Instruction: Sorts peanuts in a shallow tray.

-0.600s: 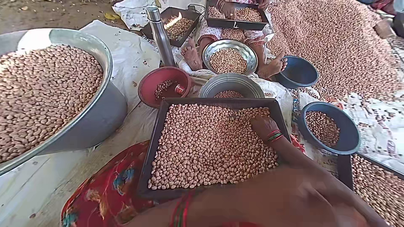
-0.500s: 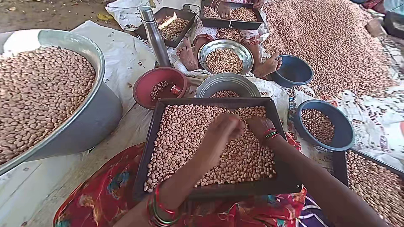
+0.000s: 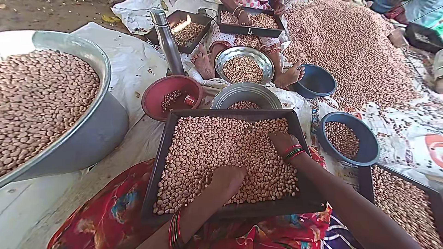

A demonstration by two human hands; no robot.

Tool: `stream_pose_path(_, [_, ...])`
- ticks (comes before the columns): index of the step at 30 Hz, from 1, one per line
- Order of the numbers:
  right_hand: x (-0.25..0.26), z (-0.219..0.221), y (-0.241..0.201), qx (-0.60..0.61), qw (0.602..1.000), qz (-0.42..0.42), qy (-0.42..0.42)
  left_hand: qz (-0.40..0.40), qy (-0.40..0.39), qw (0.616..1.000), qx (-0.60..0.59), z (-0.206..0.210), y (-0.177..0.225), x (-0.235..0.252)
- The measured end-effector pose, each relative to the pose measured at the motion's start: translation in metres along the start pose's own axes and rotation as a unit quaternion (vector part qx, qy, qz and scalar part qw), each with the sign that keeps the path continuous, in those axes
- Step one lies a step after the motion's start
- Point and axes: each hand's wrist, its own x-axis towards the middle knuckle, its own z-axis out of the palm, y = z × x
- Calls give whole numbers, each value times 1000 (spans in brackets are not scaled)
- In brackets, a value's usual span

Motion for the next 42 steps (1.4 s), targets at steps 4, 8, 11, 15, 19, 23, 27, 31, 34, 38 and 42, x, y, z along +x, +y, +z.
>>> stream_pose_path(4, [7,4,12,9,999,-28,26,1,0,1000,12,4,0,2])
stream_pose_path(8, [8,10,16,-10,997,-60,48,7,32,999,-3,8,-7,7])
stream_pose_path(11, [10,13,20,-6,996,-68,60,-19,24,997,-68,1,-13,10])
stream_pose_path(15, [1,21,21,110,960,-127,223,-23,107,961,-255,-2,-33,6])
stream_pose_path(19, [-42,9,-12,247,879,-318,255,25,100,787,-609,5,-36,7])
stream_pose_path(23, [-39,-2,-12,249,892,-309,216,43,97,721,-685,9,-28,9])
stream_pose_path(27, [-20,4,-13,114,966,-225,55,9,115,930,-348,-4,-32,4])
stream_pose_path(31, [-8,37,-28,20,973,-214,84,-38,74,979,-188,-12,-27,-3])
stream_pose_path(34, [-5,39,-33,4,971,-218,99,-13,54,985,-161,-11,-35,-3])
stream_pose_path(38, [-6,35,-37,-17,975,-208,77,-10,28,996,-81,-4,-25,5])
stream_pose_path(42, [-8,42,-38,-20,974,-204,96,-16,16,999,-29,-4,-16,4])
